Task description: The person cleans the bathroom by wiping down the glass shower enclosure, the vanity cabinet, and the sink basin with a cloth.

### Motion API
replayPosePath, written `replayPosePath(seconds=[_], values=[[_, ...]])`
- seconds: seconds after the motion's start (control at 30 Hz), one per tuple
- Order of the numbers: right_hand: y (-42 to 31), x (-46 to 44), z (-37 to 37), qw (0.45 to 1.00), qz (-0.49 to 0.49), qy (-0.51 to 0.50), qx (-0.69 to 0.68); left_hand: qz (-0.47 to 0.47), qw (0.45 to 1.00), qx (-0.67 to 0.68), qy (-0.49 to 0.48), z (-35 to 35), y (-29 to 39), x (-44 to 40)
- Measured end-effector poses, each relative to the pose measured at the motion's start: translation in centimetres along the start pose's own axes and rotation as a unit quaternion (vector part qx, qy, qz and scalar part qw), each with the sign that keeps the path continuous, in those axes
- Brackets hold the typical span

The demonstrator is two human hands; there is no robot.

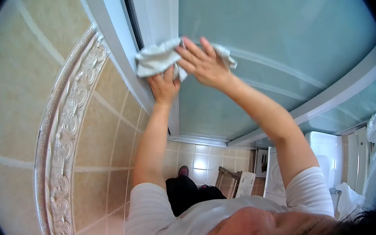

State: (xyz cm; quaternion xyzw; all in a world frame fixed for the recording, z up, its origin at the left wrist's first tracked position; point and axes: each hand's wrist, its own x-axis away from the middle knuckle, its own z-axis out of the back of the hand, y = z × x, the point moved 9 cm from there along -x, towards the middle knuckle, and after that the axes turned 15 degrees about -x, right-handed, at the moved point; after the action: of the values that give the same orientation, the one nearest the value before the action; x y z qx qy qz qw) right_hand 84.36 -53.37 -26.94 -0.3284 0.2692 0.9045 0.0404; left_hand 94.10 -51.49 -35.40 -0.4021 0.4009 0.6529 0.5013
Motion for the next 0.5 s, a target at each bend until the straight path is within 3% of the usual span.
replayPosePath(seconds=[0.17, 0.2, 0.23, 0.27, 0.3, 0.33, 0.4, 0.47, 0.5], values=[[-5.6, 6.7, -5.7, 0.993, 0.015, -0.071, -0.091, 0.043, 0.971, -0.051, -0.229, -3.6, -1.0, 12.3], [-6.8, 8.7, -7.5, 0.979, 0.022, -0.14, -0.145, 0.042, 0.97, -0.053, -0.232, -2.1, -1.3, 13.5], [-7.7, 9.6, -8.2, 0.958, 0.028, -0.207, -0.196, 0.024, 0.954, 0.02, -0.297, -1.6, -1.0, 14.8], [-7.2, 10.0, -7.6, 0.959, 0.026, -0.204, -0.196, 0.004, 0.929, 0.093, -0.357, -1.7, -0.6, 15.5], [-6.1, 9.8, -6.7, 0.95, 0.002, -0.221, -0.222, 0.0, 0.93, 0.093, -0.355, -1.2, -0.6, 13.8], [-5.2, 9.2, -5.4, 0.938, -0.023, -0.239, -0.248, -0.025, 0.957, 0.081, -0.278, 0.9, 0.0, 10.0], [-0.9, 4.7, 1.1, 0.965, -0.037, -0.128, -0.224, -0.067, 0.986, 0.086, -0.128, 5.5, 1.6, 1.3], [3.9, 0.2, 7.5, 0.992, -0.032, -0.023, -0.121, -0.103, 0.989, 0.099, 0.031, 9.5, 2.8, -9.3], [6.4, -2.0, 11.0, 0.997, -0.026, 0.043, -0.051, -0.115, 0.988, 0.091, 0.04, 10.3, 3.4, -13.8]])
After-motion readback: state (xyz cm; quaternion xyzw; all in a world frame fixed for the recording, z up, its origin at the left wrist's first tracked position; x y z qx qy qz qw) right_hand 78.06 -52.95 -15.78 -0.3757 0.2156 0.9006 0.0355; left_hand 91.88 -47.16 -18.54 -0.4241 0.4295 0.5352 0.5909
